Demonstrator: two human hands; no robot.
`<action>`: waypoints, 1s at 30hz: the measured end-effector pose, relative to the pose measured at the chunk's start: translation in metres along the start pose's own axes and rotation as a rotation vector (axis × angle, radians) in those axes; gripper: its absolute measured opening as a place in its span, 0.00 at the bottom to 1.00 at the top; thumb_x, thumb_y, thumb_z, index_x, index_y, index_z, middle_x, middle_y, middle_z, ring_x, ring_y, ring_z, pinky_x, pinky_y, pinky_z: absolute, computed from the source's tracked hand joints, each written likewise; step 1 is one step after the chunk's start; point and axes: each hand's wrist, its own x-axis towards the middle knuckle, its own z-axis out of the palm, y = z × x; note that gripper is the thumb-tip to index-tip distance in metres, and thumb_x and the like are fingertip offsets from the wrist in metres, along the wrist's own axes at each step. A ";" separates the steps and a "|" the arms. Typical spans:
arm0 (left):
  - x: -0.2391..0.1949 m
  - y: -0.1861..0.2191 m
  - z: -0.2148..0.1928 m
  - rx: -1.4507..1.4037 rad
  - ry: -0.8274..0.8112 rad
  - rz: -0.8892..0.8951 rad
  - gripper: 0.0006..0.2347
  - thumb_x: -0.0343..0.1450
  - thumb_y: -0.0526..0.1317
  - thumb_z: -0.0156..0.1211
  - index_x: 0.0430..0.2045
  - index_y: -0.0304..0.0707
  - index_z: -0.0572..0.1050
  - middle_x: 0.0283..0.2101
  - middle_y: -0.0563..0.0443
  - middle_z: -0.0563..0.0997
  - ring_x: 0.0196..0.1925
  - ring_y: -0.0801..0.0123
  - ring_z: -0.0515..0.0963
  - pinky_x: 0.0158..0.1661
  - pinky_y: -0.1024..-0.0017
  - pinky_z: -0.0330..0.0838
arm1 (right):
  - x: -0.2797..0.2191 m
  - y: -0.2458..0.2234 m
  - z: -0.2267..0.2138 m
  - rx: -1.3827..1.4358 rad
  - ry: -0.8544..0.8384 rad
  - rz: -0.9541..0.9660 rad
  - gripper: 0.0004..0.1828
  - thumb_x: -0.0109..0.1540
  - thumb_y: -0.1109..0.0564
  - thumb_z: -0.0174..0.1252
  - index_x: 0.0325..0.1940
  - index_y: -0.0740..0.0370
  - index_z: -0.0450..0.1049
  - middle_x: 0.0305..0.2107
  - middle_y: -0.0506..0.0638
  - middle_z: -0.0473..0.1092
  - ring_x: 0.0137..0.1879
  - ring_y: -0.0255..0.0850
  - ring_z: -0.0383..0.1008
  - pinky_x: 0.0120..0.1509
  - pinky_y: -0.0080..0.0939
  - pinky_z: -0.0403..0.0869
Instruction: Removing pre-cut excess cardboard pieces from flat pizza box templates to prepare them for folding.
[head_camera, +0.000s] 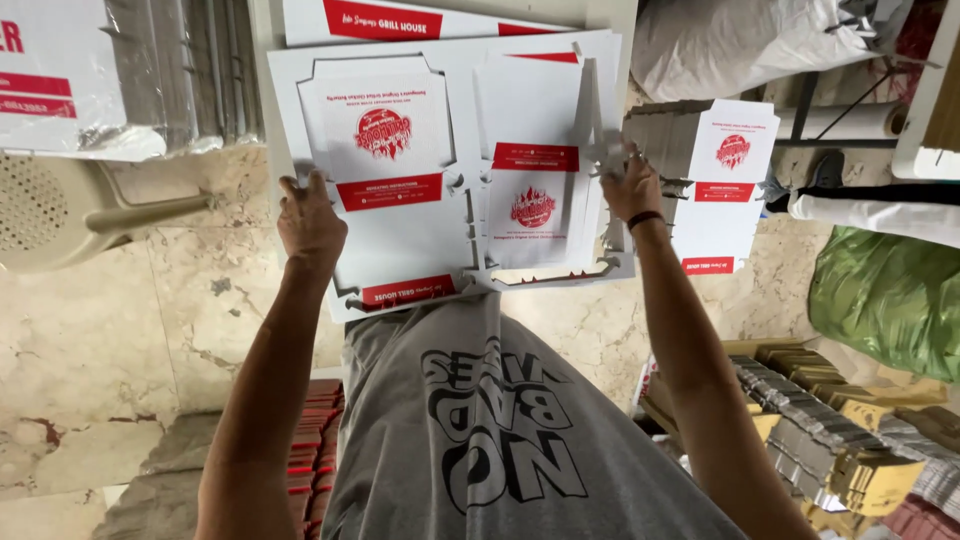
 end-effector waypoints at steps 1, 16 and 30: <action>0.001 0.000 0.000 -0.001 -0.003 0.001 0.22 0.61 0.22 0.63 0.49 0.32 0.72 0.50 0.28 0.67 0.43 0.36 0.83 0.40 0.47 0.83 | -0.002 -0.002 -0.010 0.061 -0.052 -0.041 0.37 0.59 0.56 0.55 0.75 0.58 0.62 0.45 0.66 0.72 0.56 0.66 0.74 0.58 0.68 0.72; 0.002 -0.004 -0.002 -0.022 -0.026 0.013 0.26 0.61 0.21 0.65 0.56 0.31 0.72 0.52 0.26 0.66 0.44 0.39 0.83 0.39 0.51 0.84 | -0.017 -0.089 -0.071 -0.347 -0.285 -0.103 0.41 0.58 0.65 0.59 0.75 0.69 0.55 0.49 0.69 0.73 0.57 0.63 0.75 0.57 0.62 0.77; 0.004 -0.014 0.015 -0.077 -0.014 0.039 0.30 0.57 0.19 0.61 0.56 0.34 0.65 0.52 0.31 0.64 0.40 0.41 0.77 0.34 0.52 0.82 | -0.011 -0.122 -0.168 0.118 -0.419 -0.120 0.33 0.64 0.52 0.56 0.75 0.50 0.61 0.62 0.58 0.66 0.40 0.37 0.74 0.49 0.43 0.78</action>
